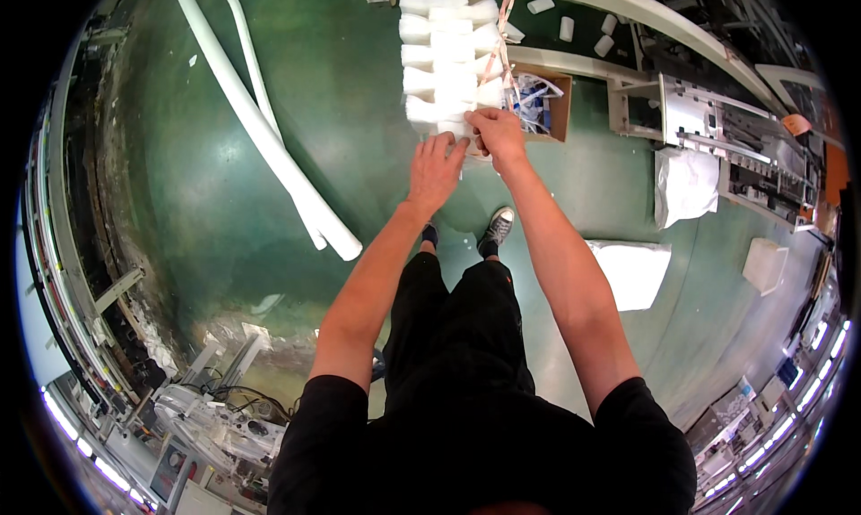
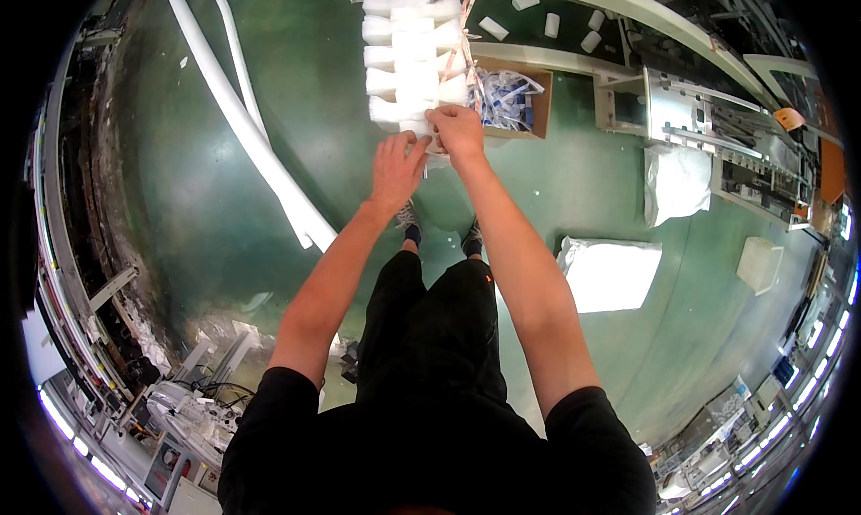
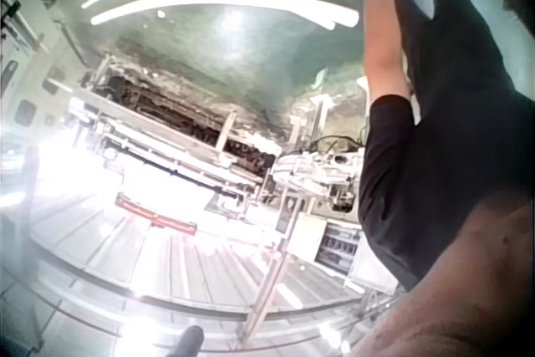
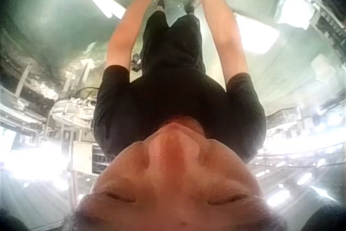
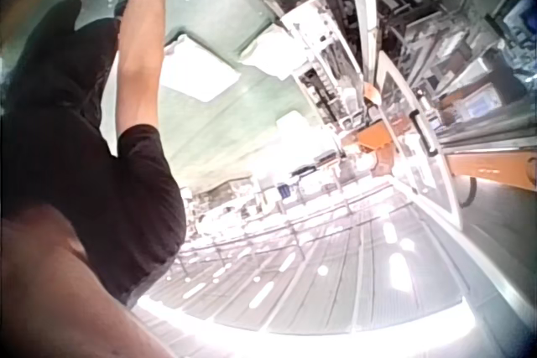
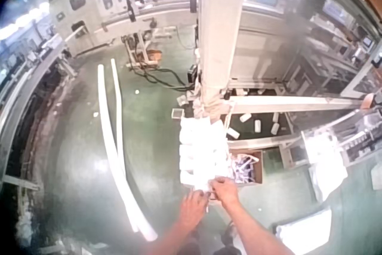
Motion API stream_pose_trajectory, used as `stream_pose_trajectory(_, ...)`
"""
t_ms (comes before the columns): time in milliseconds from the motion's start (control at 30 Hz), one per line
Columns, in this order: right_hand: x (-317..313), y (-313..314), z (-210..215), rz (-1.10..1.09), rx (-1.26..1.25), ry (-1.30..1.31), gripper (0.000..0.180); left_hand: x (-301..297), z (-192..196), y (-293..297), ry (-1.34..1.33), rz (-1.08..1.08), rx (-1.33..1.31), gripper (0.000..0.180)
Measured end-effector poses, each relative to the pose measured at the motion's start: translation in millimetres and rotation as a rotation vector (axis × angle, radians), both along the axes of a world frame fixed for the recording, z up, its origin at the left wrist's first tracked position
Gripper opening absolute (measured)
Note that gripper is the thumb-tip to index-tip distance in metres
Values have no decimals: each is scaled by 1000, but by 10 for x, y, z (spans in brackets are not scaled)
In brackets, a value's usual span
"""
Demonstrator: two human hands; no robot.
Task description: The person operates a packaging machine, loading white padded envelopes into the feed and adjusting internal components. The person then picks up a stack of packaged items and places them onto a conveyor belt.
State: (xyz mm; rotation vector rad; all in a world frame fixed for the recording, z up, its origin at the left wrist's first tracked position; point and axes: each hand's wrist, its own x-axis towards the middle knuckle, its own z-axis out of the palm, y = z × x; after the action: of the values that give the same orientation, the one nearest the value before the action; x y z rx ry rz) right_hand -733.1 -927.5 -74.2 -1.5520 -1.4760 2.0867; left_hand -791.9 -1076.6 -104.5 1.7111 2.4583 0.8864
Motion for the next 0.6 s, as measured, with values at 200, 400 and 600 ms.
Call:
stream_pose_trajectory(200,171,-37,-232,-84,-4,112,12,-46,-18,-3,57,-18,15,40)
stream_pose_trajectory(400,127,-167,17,-5,-22,248,9,-36,31,0,156,-33,-6,34)
stream_pose_trajectory(600,133,15,41,86,-65,166,15,-14,57,38,167,-52,-1,29)
